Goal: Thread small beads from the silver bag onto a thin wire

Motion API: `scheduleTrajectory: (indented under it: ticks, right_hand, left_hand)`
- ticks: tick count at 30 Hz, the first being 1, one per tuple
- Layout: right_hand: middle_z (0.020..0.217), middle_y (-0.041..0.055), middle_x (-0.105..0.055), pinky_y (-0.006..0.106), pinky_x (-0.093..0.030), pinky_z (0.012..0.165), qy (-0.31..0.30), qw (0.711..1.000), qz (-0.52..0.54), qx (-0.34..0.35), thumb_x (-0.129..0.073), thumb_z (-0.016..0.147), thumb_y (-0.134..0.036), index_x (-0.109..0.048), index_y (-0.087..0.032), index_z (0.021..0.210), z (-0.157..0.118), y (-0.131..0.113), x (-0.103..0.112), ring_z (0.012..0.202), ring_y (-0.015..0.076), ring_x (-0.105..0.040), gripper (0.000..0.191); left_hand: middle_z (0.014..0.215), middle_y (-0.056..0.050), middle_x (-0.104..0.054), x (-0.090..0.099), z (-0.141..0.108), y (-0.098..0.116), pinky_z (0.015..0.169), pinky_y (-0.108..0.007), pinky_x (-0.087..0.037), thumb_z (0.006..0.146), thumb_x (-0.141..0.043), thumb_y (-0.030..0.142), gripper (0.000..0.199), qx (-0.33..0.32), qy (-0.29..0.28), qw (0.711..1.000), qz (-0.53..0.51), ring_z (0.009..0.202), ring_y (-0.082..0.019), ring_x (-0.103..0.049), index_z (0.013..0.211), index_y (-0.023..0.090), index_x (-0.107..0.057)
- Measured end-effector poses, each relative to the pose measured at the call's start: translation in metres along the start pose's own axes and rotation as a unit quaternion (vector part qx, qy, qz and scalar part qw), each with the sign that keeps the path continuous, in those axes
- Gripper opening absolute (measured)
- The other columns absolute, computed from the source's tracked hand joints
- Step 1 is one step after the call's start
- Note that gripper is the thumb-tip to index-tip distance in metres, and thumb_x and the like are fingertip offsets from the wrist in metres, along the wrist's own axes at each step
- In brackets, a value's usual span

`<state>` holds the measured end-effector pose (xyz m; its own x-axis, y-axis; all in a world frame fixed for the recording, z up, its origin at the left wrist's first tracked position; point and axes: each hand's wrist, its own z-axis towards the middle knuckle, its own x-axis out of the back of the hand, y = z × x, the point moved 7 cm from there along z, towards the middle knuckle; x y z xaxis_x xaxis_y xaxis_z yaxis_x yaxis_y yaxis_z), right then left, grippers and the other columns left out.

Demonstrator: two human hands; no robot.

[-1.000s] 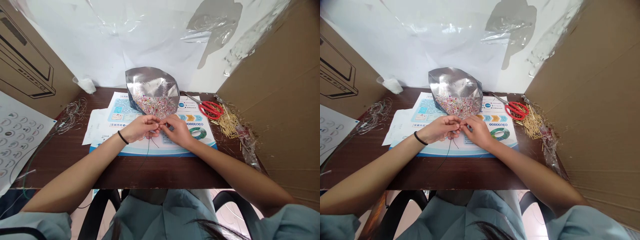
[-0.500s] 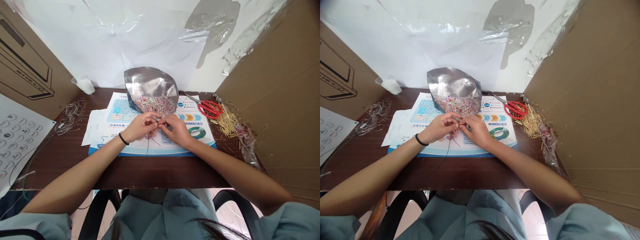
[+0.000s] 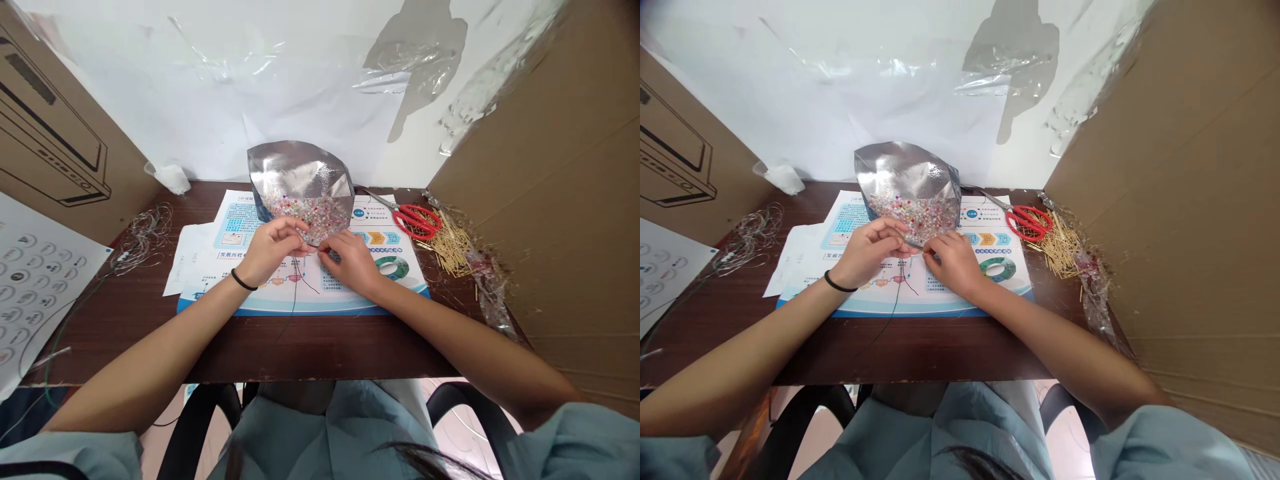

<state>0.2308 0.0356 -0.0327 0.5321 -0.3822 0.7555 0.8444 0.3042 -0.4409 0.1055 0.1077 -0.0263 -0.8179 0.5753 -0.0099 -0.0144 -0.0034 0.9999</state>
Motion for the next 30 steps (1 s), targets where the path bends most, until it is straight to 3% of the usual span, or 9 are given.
scheduleTrajectory:
  ticks: [7,12,18,23,26,30]
  right_hand:
    - [0.088,0.0067,-0.07,0.036,-0.027,0.074,-0.014,0.992,-0.122,0.002,-0.053,0.093,-0.021,-0.066,-0.018,0.086,0.001,-0.001,0.003,0.092,0.0248,-0.051,0.015]
    - [0.088,0.0095,-0.068,0.038,-0.024,0.072,0.001,0.974,-0.223,0.032,-0.048,0.094,-0.018,-0.065,-0.018,0.084,-0.001,-0.004,0.006,0.09,0.0256,-0.048,0.02]
    - [0.085,0.0111,-0.066,0.038,-0.024,0.07,-0.01,0.961,-0.275,0.038,-0.044,0.092,-0.011,-0.064,-0.018,0.08,-0.003,0.0,0.007,0.087,0.026,-0.048,0.024]
    - [0.082,0.0107,-0.068,0.037,-0.029,0.071,-0.013,0.977,-0.213,-0.018,-0.047,0.091,-0.014,-0.064,-0.017,0.078,0.002,0.011,0.018,0.085,0.0254,-0.053,0.022]
    - [0.083,0.0078,-0.069,0.035,-0.034,0.069,0.057,0.99,-0.106,-0.079,-0.047,0.091,-0.018,-0.065,-0.018,0.086,0.007,0.02,0.037,0.08,0.022,-0.056,0.019]
    - [0.082,0.0044,-0.069,0.031,-0.041,0.065,0.162,0.98,0.033,-0.113,-0.039,0.096,-0.025,-0.063,-0.019,0.096,0.004,0.021,0.053,0.069,0.0161,-0.057,0.025]
  left_hand:
    - [0.058,0.004,-0.059,-0.004,0.002,-0.003,0.038,-0.018,-0.038,0.065,-0.059,0.017,0.025,0.003,-0.031,1.0,0.0,0.045,-0.01,-0.059,0.09,0.016,-0.06]
    - [0.056,0.005,-0.056,-0.005,0.003,-0.004,0.036,-0.019,-0.028,0.065,-0.058,0.016,0.023,0.006,-0.036,0.999,-0.005,0.04,-0.006,-0.048,0.087,0.016,-0.061]
    - [0.055,0.005,-0.055,-0.005,0.003,-0.009,0.037,-0.018,-0.028,0.065,-0.057,0.015,0.021,0.018,-0.047,0.999,0.006,0.039,-0.005,-0.046,0.086,0.016,-0.061]
    - [0.055,0.005,-0.056,-0.004,0.003,-0.01,0.037,-0.018,-0.028,0.065,-0.057,0.015,0.021,0.023,-0.051,0.998,0.011,0.039,-0.005,-0.047,0.086,0.017,-0.061]
    - [0.056,0.004,-0.057,-0.005,0.003,-0.009,0.036,-0.018,-0.028,0.066,-0.056,0.015,0.021,0.024,-0.054,0.998,0.014,0.039,-0.006,-0.051,0.086,0.016,-0.061]
    - [0.061,0.003,-0.06,-0.008,0.0,-0.005,0.035,-0.017,-0.03,0.067,-0.057,0.017,0.023,0.013,-0.047,0.998,0.044,0.043,-0.009,-0.059,0.09,0.016,-0.06]
